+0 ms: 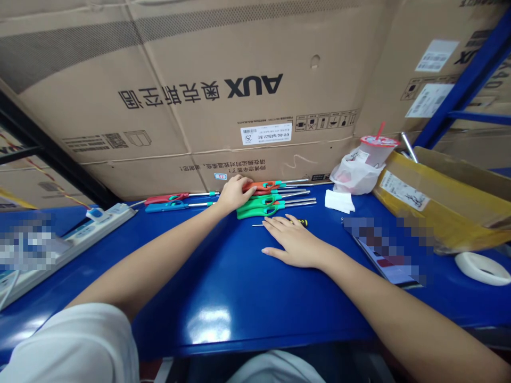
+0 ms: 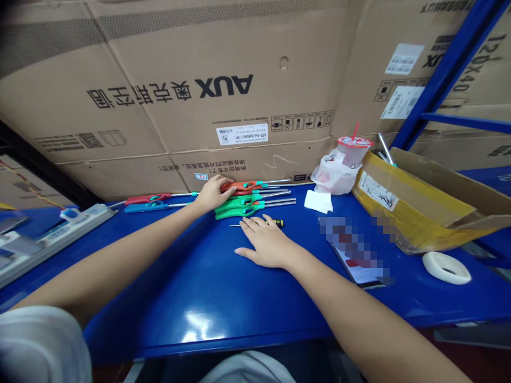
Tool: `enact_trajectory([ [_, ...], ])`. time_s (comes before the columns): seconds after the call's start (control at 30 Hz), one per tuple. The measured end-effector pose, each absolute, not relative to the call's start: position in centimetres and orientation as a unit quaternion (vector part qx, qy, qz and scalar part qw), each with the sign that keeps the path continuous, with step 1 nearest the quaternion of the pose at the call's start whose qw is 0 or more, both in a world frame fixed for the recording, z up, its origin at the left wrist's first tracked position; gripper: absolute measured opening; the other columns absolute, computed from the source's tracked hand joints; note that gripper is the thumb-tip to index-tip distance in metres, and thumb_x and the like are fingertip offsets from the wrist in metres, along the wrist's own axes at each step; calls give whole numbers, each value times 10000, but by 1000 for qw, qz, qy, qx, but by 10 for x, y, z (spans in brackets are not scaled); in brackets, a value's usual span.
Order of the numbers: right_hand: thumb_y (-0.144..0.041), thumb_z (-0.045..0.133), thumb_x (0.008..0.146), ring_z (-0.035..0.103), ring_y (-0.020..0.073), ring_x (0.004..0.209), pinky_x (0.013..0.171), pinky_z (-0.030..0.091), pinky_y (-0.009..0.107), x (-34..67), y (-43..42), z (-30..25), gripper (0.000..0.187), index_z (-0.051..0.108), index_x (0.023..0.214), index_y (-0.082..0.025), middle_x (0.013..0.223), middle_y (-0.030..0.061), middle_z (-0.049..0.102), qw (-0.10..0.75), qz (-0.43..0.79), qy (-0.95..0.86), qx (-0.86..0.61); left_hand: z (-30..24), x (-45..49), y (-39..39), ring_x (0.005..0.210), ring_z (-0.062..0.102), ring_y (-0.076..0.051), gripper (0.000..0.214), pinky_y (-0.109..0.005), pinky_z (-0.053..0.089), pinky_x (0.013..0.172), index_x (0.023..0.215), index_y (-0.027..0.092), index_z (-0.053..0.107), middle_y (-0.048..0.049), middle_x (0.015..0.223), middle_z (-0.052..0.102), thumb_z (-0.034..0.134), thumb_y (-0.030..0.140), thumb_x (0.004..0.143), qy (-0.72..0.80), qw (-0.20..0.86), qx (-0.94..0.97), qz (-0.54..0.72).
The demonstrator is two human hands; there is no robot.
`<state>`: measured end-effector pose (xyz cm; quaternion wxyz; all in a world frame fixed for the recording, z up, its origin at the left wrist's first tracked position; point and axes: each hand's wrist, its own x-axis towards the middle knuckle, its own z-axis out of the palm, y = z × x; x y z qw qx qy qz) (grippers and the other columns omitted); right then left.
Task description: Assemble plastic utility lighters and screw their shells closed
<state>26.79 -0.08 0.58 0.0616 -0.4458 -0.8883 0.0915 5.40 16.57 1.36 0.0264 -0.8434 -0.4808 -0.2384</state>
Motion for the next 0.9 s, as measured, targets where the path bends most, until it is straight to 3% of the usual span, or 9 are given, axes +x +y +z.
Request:
enact_trajectory([
  [0.4, -535, 518, 1012, 447, 362, 1465, 1231, 306, 590, 268, -3, 11, 667, 469, 1560, -159, 1621, 149, 456, 95, 41, -881, -462, 36, 32, 150, 1131, 655, -252, 347, -472, 581, 957, 1290, 167, 623, -115, 1311, 636, 638, 363, 1005, -474, 55, -834, -278],
  [0.73, -444, 548, 1009, 547, 339, 1330, 1133, 413, 513, 268, 0, 14, 509, 611, 1433, -169, 1443, 161, 607, 118, 5, -873, -474, 44, -104, 141, 1117, 658, -247, 343, -458, 588, 946, 1290, 181, 626, -112, 1313, 635, 635, 372, 1005, -523, 9, -847, -99],
  [0.9, -195, 505, 978, 601, 332, 1213, 1018, 462, 495, 273, 3, 16, 375, 687, 1305, -168, 1300, 161, 665, 116, -15, -862, -494, 39, -134, 133, 1077, 671, -233, 325, -449, 590, 930, 1254, 165, 640, -108, 1262, 659, 638, 373, 1005, -495, -62, -865, -59],
])
